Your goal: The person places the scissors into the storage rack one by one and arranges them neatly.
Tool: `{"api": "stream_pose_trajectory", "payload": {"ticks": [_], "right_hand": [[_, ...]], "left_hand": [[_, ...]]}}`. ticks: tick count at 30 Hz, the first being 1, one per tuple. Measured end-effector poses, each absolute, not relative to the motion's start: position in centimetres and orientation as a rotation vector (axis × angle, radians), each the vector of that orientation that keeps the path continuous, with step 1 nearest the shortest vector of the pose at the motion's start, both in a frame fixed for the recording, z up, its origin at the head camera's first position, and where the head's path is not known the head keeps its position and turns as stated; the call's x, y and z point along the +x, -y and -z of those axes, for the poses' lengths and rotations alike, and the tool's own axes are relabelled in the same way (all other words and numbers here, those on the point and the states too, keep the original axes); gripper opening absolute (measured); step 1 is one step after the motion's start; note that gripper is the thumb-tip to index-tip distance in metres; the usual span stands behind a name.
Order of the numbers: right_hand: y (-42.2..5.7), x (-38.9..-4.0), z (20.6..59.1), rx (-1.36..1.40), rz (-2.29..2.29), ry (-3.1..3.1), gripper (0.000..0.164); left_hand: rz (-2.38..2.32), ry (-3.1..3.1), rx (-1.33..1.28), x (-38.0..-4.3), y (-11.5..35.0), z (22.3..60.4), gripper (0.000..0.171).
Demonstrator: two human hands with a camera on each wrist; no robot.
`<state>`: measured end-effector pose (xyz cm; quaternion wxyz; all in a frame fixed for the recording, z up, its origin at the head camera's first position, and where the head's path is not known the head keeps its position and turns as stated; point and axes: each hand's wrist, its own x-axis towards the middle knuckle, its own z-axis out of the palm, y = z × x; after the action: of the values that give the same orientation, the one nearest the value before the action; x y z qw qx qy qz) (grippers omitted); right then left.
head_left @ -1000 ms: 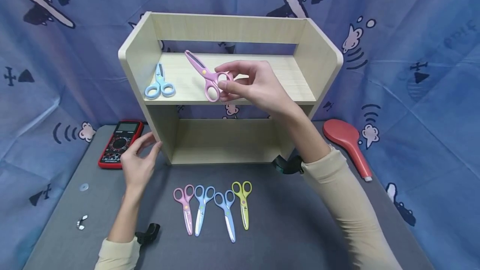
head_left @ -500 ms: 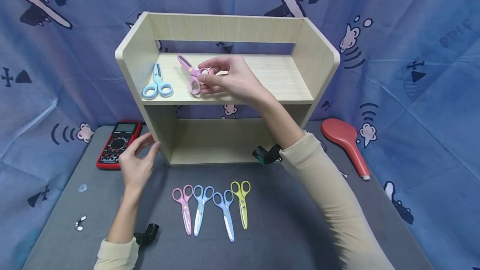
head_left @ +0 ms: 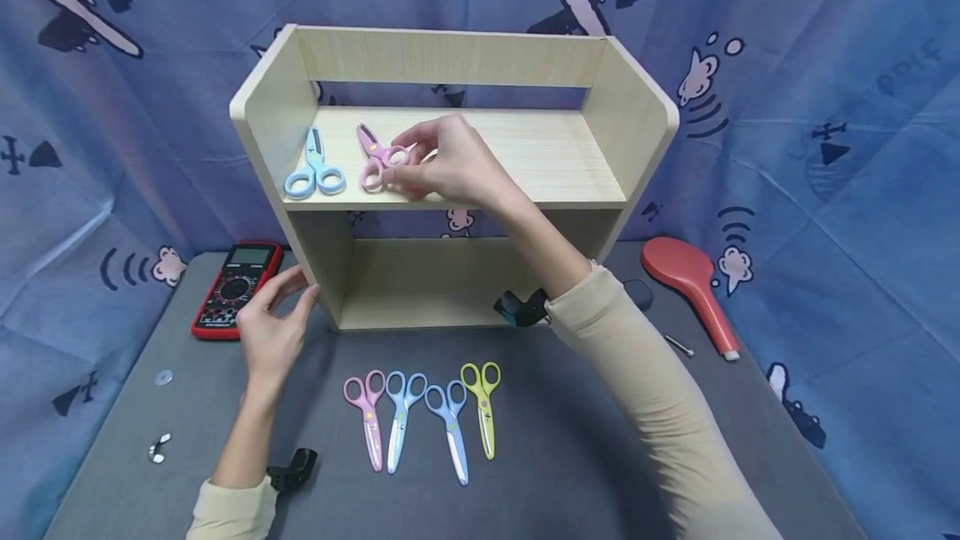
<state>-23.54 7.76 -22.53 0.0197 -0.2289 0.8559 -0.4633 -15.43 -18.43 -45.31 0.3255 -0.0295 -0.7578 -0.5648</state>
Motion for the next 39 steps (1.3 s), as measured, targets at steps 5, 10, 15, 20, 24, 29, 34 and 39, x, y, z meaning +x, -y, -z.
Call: {"api": "stream_pose_trajectory", "payload": {"ticks": [5, 10, 15, 20, 24, 29, 34, 39], "right_hand": [[-7.3, -22.9, 22.4, -0.704, 1.271, -2.81, 0.044], [-6.7, -22.4, 22.4, -0.734, 1.146, -2.955, 0.039], [-6.2, -22.2, 22.5, -0.774, 1.026, -3.054, 0.038], [-6.2, -22.0, 22.4, -0.775, 0.97, -3.081, 0.042], [-6.2, -21.9, 22.3, -0.769, 0.941, -3.084, 0.045], [-6.2, -21.8, 22.3, -0.772, 0.908, -3.095, 0.048], [-6.5, -21.7, 22.3, -0.783, 0.924, -3.089, 0.052], [-7.1, -21.2, 22.4, -0.796, 1.033, -3.022, 0.053]], "left_hand": [[1.486, 1.986, -0.072, -15.4, 18.5, 45.3, 0.038], [1.481, 1.986, -0.076, -15.5, 18.4, 45.3, 0.038], [1.484, 1.983, -0.072, -15.5, 18.4, 45.3, 0.038], [1.479, 1.985, -0.07, -15.4, 18.3, 45.2, 0.037], [1.479, 1.982, -0.074, -15.4, 18.3, 45.2, 0.037], [1.478, 1.984, -0.075, -15.4, 18.3, 45.2, 0.038], [1.471, 1.993, -0.079, -15.4, 18.3, 45.3, 0.038], [1.455, 1.994, -0.075, -15.3, 18.4, 45.3, 0.038]]}}
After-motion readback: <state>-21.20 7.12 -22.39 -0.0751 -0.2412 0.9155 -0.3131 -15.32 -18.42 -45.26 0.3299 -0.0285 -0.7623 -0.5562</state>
